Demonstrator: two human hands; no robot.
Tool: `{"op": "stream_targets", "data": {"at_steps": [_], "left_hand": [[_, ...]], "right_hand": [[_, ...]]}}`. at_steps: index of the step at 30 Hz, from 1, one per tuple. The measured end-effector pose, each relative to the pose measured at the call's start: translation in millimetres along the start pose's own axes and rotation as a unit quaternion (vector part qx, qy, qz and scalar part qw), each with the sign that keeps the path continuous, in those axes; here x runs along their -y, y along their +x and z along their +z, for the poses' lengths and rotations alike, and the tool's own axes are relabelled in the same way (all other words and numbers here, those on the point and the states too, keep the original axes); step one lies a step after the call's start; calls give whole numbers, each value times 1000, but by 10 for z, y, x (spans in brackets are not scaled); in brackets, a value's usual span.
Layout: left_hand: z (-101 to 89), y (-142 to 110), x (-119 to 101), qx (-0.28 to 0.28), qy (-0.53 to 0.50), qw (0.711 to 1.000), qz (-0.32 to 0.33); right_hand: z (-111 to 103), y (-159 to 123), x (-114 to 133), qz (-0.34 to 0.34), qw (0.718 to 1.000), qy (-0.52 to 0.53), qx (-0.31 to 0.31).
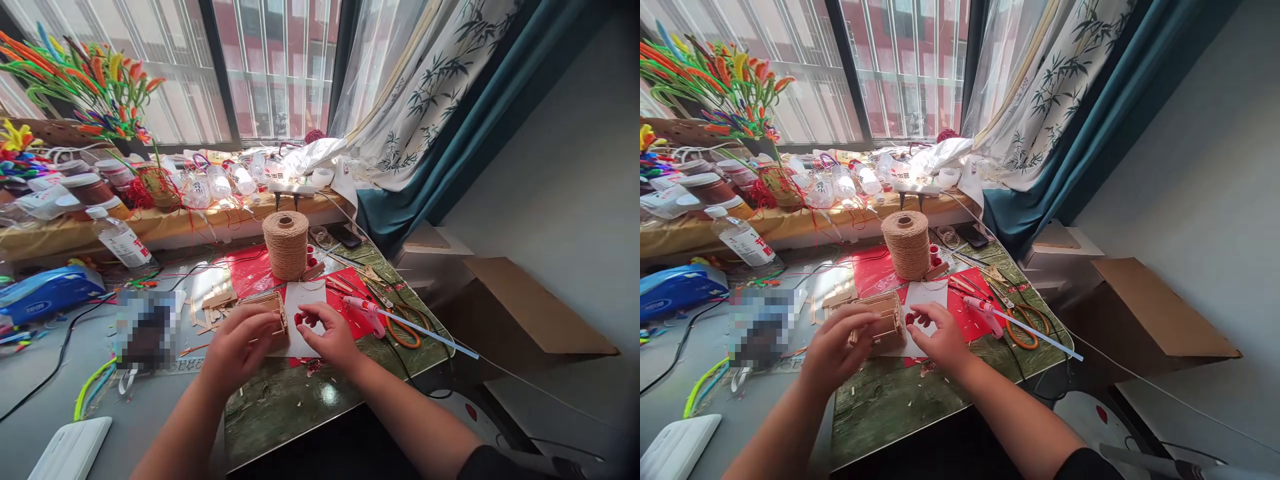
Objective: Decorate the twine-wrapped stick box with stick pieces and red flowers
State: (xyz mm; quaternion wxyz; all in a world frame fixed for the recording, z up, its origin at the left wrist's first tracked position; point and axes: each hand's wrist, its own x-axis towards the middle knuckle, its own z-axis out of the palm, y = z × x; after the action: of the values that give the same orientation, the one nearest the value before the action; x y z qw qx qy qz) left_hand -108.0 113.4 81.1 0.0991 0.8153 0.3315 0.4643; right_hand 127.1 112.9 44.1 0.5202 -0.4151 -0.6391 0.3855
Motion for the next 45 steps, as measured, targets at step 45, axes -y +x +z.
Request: {"op": "stream_targets", "data": {"at_steps": [45], "left_hand": [[79, -329, 945, -42, -82, 951, -295]], "right_hand": [[426, -150, -255, -39, 999, 17, -1]]}}
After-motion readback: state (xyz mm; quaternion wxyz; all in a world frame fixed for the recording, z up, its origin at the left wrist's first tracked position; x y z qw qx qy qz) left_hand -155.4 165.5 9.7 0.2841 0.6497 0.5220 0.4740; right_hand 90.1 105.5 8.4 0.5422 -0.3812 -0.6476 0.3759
